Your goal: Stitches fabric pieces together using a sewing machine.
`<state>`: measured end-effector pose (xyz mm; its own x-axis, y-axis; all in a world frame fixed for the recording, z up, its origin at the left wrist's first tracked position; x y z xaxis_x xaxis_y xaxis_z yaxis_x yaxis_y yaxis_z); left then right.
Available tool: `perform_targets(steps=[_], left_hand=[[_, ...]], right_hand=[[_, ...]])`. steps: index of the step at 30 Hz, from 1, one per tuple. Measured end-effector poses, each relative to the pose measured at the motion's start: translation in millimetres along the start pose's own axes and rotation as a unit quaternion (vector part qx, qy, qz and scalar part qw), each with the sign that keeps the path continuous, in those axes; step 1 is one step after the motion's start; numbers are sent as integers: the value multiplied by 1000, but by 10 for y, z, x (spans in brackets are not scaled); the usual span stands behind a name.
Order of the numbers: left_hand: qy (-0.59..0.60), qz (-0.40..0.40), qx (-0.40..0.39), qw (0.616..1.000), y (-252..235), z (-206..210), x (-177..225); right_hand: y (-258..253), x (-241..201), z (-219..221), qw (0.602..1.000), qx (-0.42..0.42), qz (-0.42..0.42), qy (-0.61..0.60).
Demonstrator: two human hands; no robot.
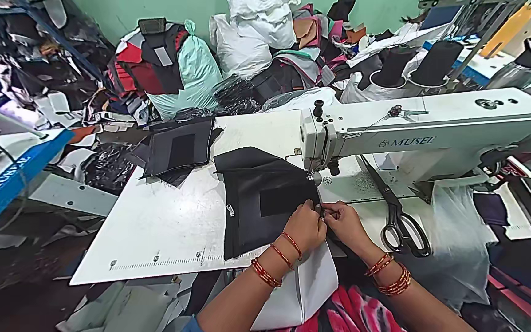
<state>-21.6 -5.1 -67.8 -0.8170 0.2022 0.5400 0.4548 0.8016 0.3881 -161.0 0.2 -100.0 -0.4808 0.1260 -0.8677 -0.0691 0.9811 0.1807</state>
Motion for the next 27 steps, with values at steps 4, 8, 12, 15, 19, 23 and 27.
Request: perform_targets(steps=[4, 8, 12, 15, 19, 23, 27], left_hand=[[4, 30, 38, 999, 68, 112, -38], [-39, 49, 133, 989, 101, 301, -52], [-82, 107, 249, 959, 104, 455, -104], [-102, 130, 313, 935, 101, 519, -163], [-112, 148, 313, 932, 84, 519, -216], [-114, 151, 310, 932, 92, 510, -227], [-111, 158, 300, 934, 98, 494, -212]], right_hand=[[29, -57, -28, 995, -26, -41, 84], [42, -40, -14, 994, -13, -51, 95], [97, -43, 58, 986, 16, -92, 137], [92, -55, 58, 984, 1, -93, 153], [57, 29, 2, 995, 1, -69, 71], [68, 115, 18, 998, 14, -56, 15], [91, 38, 19, 995, 1, -75, 65]])
Point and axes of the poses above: each hand's wrist, its own y-axis away from the middle knuckle, its own z-axis out of the palm, x = y × z, the point moved 2 cm from there along -y, towards the middle knuckle
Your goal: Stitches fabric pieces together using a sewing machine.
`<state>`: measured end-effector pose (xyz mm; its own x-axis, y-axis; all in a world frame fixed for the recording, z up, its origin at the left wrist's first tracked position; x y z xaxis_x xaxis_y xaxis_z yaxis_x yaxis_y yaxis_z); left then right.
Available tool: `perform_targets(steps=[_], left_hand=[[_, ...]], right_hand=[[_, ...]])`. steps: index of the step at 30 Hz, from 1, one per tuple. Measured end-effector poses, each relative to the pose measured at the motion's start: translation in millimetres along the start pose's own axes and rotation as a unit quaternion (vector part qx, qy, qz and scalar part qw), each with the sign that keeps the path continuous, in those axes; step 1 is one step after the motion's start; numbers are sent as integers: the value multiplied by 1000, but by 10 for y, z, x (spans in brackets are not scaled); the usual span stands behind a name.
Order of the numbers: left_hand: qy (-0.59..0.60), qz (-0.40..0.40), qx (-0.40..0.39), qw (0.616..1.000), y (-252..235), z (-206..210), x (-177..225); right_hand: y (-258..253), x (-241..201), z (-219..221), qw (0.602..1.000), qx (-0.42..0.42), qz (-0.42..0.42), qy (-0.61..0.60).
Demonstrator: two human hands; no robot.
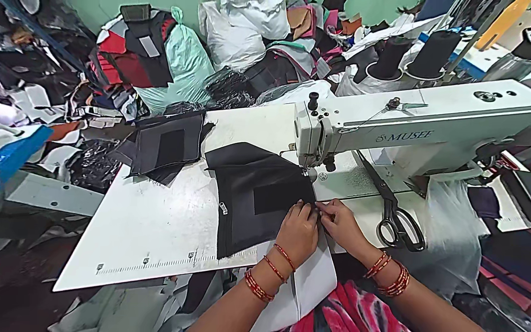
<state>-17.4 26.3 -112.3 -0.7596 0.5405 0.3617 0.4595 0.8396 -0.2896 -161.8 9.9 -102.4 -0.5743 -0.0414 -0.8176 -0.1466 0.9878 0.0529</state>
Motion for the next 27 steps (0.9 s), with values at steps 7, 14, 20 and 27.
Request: perform_targets(steps=[7, 14, 20, 27], left_hand=[[113, -57, -27, 992, -195, -268, -207], [-2, -22, -288, 957, -789, -289, -282], [4, 33, -254, 967, -725, -137, -427], [73, 100, -47, 991, -545, -24, -566]], right_hand=[[11, -247, 110, 978, -85, 4, 189], [48, -245, 199, 972, -53, -16, 228], [50, -193, 231, 969, -10, -53, 240], [62, -206, 229, 968, 9, -65, 242]])
Point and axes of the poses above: each hand's wrist, its own y-axis away from the middle knuckle, its own z-axis out of the palm, x = y × z, the point moved 2 cm from there along -y, towards the middle knuckle
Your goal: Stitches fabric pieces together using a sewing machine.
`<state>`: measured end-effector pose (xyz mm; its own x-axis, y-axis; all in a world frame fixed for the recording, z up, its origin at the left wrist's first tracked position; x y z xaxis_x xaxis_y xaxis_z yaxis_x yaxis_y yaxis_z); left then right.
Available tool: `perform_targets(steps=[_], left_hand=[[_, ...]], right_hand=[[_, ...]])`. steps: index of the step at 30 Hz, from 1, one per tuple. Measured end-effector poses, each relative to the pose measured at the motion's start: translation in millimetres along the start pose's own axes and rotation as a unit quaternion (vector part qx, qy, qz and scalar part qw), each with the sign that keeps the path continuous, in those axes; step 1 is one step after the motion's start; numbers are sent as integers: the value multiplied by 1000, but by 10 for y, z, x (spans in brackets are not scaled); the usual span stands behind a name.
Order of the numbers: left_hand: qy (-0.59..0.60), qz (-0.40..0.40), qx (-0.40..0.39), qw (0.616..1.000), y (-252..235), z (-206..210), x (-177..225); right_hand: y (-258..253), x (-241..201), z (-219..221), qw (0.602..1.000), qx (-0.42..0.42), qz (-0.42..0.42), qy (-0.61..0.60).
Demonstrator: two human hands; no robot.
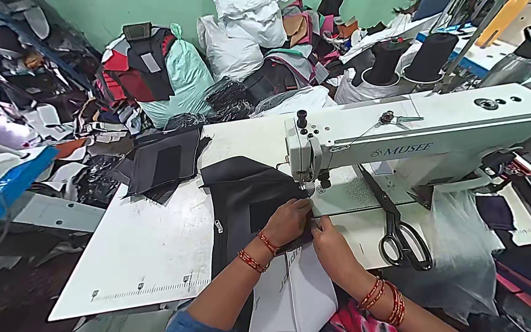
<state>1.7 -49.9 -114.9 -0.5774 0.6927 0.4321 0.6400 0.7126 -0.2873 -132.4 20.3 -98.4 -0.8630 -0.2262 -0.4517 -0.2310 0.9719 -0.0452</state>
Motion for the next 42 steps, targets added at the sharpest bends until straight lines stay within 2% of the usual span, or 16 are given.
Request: perform_targets(steps=[6, 11, 18, 21, 34, 42], left_hand=[[-38, 13, 53, 998, 102, 12, -50], [-42, 6, 50, 998, 101, 26, -39], [-35, 7, 56, 998, 34, 28, -114], [-34, -12, 48, 998, -22, 2, -141], [-15, -23, 21, 999, -183, -84, -335], [18, -16, -8, 1000, -109, -120, -251]], right_hand=[[3, -5, 46, 1000, 19, -11, 11], [-9, 3, 48, 999, 20, -13, 22], [-146, -30, 16, 999, -36, 17, 25], [-228, -27, -12, 998, -56, 33, 13], [-457, 49, 30, 999, -12, 25, -25], [-441, 39, 12, 999, -26, 32, -32]])
Point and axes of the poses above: each hand's wrist, its own y-axis away from the middle knuckle, its own z-axis out of the palm, x = y × z, the point moved 2 cm from there along -y, towards the middle knuckle
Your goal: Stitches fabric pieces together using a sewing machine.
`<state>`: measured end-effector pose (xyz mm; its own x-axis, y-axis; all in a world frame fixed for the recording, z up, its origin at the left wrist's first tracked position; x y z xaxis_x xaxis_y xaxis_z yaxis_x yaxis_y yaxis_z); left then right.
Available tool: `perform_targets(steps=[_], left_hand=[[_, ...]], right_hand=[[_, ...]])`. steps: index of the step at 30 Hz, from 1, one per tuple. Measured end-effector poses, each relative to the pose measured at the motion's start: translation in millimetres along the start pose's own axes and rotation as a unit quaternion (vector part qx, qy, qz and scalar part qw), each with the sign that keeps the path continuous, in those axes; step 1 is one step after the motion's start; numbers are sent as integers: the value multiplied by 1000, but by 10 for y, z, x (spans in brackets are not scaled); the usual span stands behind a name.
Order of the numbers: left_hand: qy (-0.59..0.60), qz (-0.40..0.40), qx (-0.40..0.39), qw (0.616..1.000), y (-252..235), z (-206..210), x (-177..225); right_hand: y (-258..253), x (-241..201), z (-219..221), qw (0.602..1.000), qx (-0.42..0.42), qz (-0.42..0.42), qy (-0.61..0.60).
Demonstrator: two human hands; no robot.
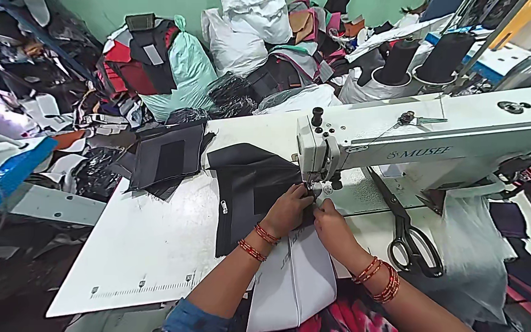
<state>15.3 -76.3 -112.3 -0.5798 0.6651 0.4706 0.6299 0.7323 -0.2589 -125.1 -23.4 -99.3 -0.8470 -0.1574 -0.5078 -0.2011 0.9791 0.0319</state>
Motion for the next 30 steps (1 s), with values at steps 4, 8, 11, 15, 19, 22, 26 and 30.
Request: perform_targets(steps=[4, 8, 11, 15, 19, 22, 26, 30], left_hand=[[16, 3, 10, 1000, -21, -2, -29], [23, -2, 19, 1000, -59, 8, -87], [21, 0, 24, 999, -98, 7, -150], [19, 8, 17, 1000, -131, -3, -186], [-16, -15, 43, 999, -70, 28, -82], [18, -115, 17, 993, 52, 0, 218], [48, -186, -8, 981, 260, 35, 409], [32, -161, 8, 986, 307, 54, 368]], right_hand=[[-26, -16, -12, 1000, -11, 12, 4], [-129, -23, -46, 998, -56, 40, -4], [-211, -28, -90, 995, -83, 57, -9], [-278, -39, -142, 992, -105, 73, -14], [-208, 43, -156, 996, -64, 61, -28], [-73, 124, -154, 997, -24, 69, -27], [88, 155, -183, 995, -2, 85, -57], [124, 249, -224, 990, 13, 97, -101]])
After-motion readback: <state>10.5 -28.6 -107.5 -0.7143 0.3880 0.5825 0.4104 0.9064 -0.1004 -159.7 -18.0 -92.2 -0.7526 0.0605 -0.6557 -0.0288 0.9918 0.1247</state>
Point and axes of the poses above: each hand's wrist, its own y-axis away from the middle knuckle, its own z-axis out of the palm, x = y × z, the point moved 2 cm from there along -y, towards the middle knuckle
